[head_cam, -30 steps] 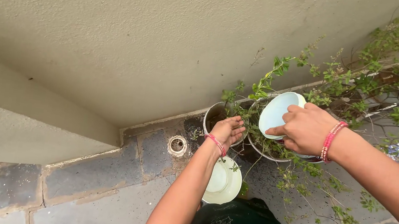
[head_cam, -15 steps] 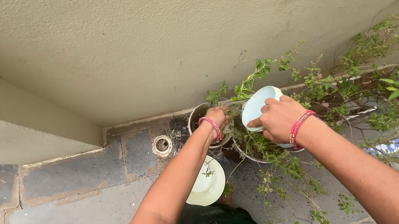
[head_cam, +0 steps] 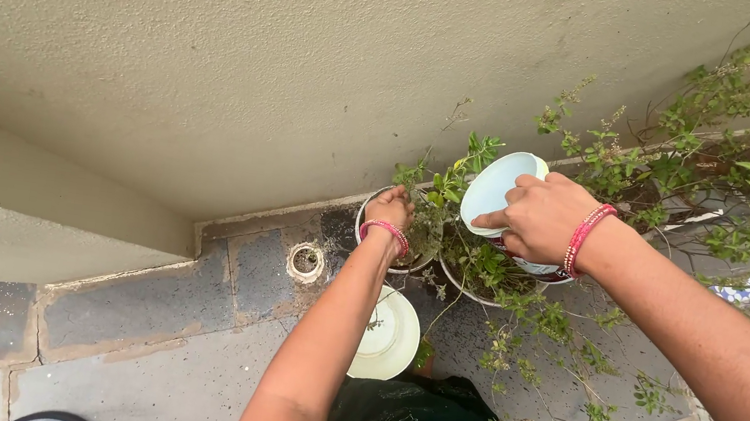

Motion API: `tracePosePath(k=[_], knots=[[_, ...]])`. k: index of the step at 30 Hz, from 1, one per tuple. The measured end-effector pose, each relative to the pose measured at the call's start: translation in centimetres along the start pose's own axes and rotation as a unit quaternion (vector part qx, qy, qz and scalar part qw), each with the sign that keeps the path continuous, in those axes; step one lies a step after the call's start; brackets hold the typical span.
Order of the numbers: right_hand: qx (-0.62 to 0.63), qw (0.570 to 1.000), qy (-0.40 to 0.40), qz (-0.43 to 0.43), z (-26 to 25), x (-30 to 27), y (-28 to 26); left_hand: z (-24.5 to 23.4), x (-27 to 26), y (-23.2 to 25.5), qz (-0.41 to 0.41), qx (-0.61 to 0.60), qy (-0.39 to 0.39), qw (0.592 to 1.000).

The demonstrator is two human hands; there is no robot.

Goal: Preparing a water mixture and pouring it into a decorated plant container on a balcony.

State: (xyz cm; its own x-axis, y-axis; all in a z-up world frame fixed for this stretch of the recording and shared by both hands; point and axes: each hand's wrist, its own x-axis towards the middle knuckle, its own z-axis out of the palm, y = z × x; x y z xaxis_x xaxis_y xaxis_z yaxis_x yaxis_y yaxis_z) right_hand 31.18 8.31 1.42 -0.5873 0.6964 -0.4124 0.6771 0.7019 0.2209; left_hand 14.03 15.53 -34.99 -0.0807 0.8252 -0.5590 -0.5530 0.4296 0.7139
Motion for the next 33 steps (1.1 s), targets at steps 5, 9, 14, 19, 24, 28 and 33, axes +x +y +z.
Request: tracePosePath(k=[5,9,14,19,24,28,33], knots=[[-0.028,1.000,-0.006,-0.008,-0.5,1.0,-0.9,0.7,-0.2,-0.1,-0.080,0.049,0.012,0.996],[-0.043,0.999,-0.010,-0.009,0.2,1.7,-1.2,2.4,0.5,-1.7,-0.095,0.097,-0.020,0.991],[-0.042,0.999,-0.006,0.000,1.2,1.4,-1.0,2.8,0.0,-1.2,-0.086,0.044,-0.074,0.993],[-0.010,0.999,0.021,0.023,1.2,-0.4,-0.3,0.5,0.6,-0.1,-0.043,0.111,-0.062,0.991],[0.075,0.989,0.107,0.066,2.9,-2.6,-0.2,-2.8,-1.2,2.6,0.077,0.213,-0.047,0.973],[0.121,0.976,0.173,0.061,4.0,-2.8,-0.6,-6.7,-2.0,2.2,0.095,0.192,-0.034,0.976],[0.078,0.993,0.070,0.062,1.7,-1.9,-3.4,-9.9,-2.4,0.8,0.102,0.228,-0.012,0.968]])
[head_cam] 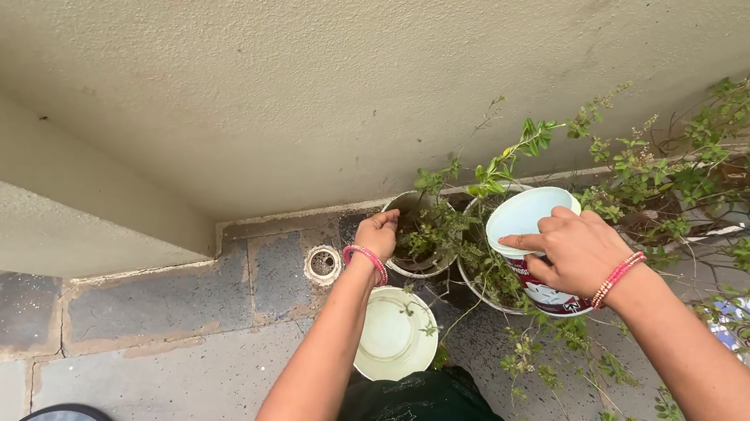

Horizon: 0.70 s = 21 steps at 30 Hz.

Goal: Preparing a water mixture and pouring it into a decorated plant container on a balcony.

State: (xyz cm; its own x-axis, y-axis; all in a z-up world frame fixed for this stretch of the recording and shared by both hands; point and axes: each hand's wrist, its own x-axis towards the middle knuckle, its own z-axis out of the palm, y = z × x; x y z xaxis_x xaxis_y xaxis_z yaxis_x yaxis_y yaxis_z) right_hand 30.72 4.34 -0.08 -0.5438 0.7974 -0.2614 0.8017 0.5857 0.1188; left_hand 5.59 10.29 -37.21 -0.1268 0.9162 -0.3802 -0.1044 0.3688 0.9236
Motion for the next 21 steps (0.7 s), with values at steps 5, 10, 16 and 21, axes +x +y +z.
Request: tracePosePath(k=[5,10,16,21], knots=[[-0.056,0.991,-0.118,0.010,1.7,1.6,-0.4,-0.6,-0.8,0.7,0.025,-0.043,-0.018,0.999],[-0.082,0.985,-0.147,0.024,2.1,1.3,0.0,-1.6,-2.8,3.2,0.011,-0.037,-0.010,0.999],[-0.099,0.980,-0.162,0.066,0.8,-0.4,0.1,-2.4,-3.0,2.5,0.040,-0.021,-0.018,0.999],[-0.051,0.988,-0.088,0.118,0.4,-2.3,0.3,-3.6,-3.9,3.2,0.037,-0.032,-0.027,0.998]])
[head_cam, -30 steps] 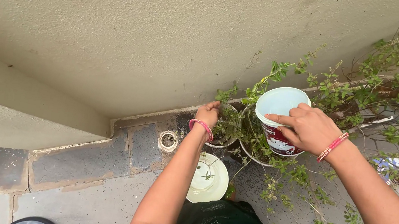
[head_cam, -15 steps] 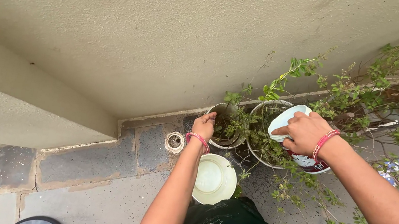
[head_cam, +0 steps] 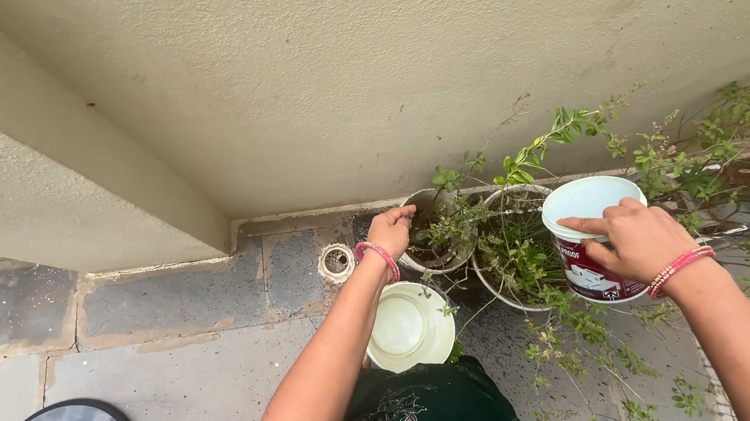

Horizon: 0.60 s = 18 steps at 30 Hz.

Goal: Preparing a water mixture and pouring it into a decorated plant container on a balcony.

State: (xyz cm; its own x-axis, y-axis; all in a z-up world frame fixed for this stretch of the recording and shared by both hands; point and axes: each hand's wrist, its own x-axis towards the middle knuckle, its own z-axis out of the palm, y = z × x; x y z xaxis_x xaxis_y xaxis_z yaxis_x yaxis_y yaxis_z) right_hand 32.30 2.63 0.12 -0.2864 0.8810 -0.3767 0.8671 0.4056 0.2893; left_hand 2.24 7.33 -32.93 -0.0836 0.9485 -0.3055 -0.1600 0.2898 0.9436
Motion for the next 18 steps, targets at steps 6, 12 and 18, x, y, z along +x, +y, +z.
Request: tracePosePath(k=[6,12,18], knots=[[0.052,0.994,0.093,-0.021,0.4,-2.0,-0.8,-0.3,-3.6,3.5,-0.021,0.043,0.005,0.999],[0.107,0.972,0.200,-0.058,0.0,-3.7,-1.4,0.8,-6.2,5.5,0.016,0.079,-0.005,0.997],[0.281,0.907,0.290,-0.118,-2.5,-4.3,-2.6,2.2,-10.2,12.1,0.147,0.048,-0.092,0.984]])
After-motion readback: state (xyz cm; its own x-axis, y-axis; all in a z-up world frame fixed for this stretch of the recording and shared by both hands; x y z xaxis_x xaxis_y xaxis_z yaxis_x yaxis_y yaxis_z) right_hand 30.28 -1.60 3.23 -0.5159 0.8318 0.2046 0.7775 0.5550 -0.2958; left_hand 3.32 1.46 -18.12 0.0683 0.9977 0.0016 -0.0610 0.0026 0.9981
